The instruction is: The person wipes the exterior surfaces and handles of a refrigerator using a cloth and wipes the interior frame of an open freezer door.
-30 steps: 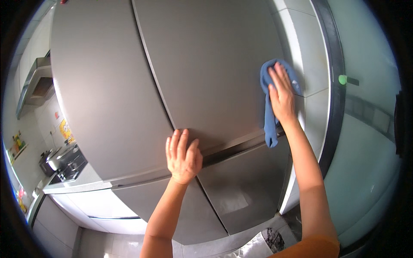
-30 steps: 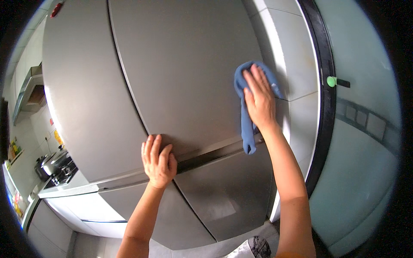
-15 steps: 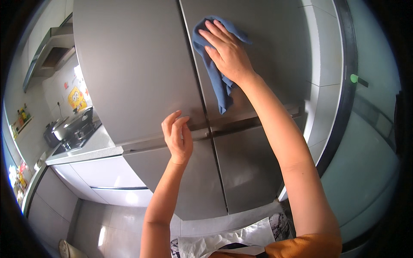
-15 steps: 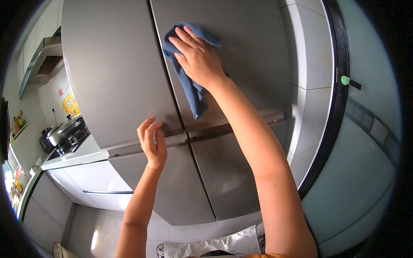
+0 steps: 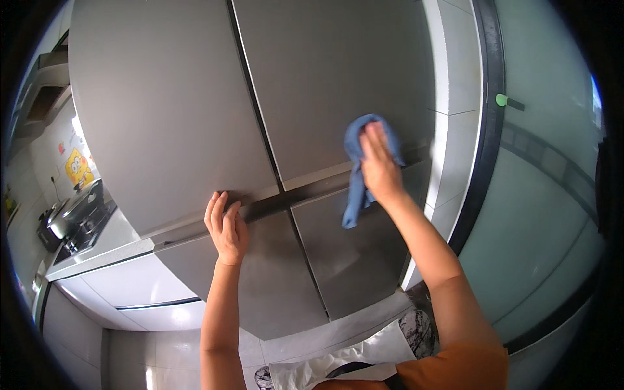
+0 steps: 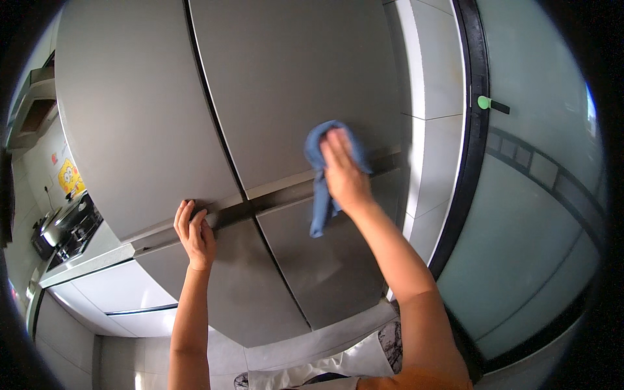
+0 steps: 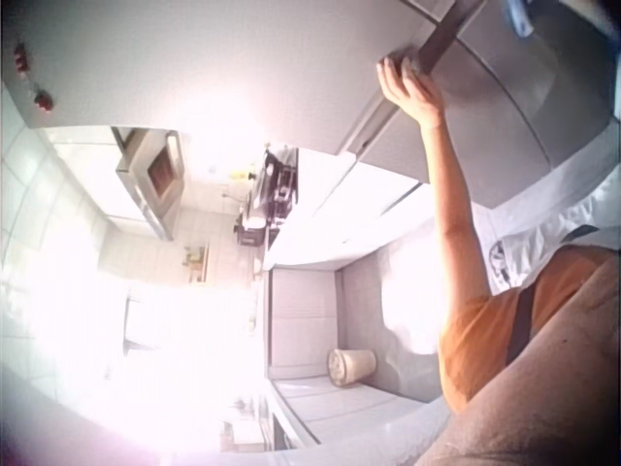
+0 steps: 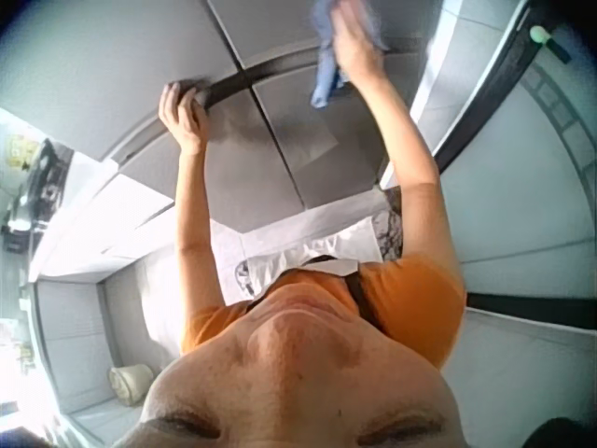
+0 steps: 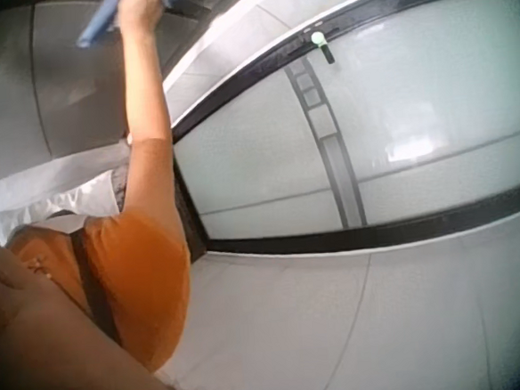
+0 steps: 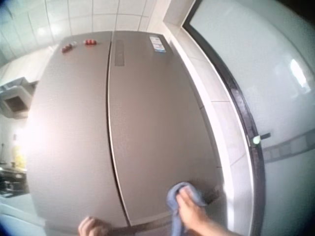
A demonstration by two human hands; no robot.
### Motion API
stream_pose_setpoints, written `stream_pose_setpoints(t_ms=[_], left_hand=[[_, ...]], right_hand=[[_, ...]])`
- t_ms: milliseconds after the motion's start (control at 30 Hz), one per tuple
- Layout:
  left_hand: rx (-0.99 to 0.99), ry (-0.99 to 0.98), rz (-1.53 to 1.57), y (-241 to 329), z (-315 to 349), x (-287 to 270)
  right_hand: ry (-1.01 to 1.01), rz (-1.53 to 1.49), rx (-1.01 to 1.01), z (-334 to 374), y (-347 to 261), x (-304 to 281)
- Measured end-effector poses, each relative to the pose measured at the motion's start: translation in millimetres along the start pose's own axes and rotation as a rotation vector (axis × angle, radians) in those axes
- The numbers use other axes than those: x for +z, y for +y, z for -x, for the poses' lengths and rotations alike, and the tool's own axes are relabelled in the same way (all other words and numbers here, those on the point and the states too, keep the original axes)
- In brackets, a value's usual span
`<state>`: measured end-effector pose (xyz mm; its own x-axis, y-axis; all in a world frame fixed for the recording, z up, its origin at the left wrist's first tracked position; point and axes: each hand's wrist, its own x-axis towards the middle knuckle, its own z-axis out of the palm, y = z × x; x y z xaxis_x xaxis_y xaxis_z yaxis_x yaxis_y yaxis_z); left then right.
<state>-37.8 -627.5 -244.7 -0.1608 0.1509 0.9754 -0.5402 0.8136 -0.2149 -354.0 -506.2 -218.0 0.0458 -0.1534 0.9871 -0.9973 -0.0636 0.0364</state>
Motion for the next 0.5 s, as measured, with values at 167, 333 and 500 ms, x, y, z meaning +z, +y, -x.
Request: stream_pose_setpoints(t_ms=[167,333,500], left_hand=[[0.010,0.019,-0.014,2,4,-1],[-0.017,-0.008,0.049,5,0,2],[-0.009,-0.014,0.081,-1,-4,-7]], right_hand=[[0.158,-0.026,0.204,12,73,-27],[0.562,0.024,0.591,12,99,4],[0.552,-0.001,0.601,5,59,8]])
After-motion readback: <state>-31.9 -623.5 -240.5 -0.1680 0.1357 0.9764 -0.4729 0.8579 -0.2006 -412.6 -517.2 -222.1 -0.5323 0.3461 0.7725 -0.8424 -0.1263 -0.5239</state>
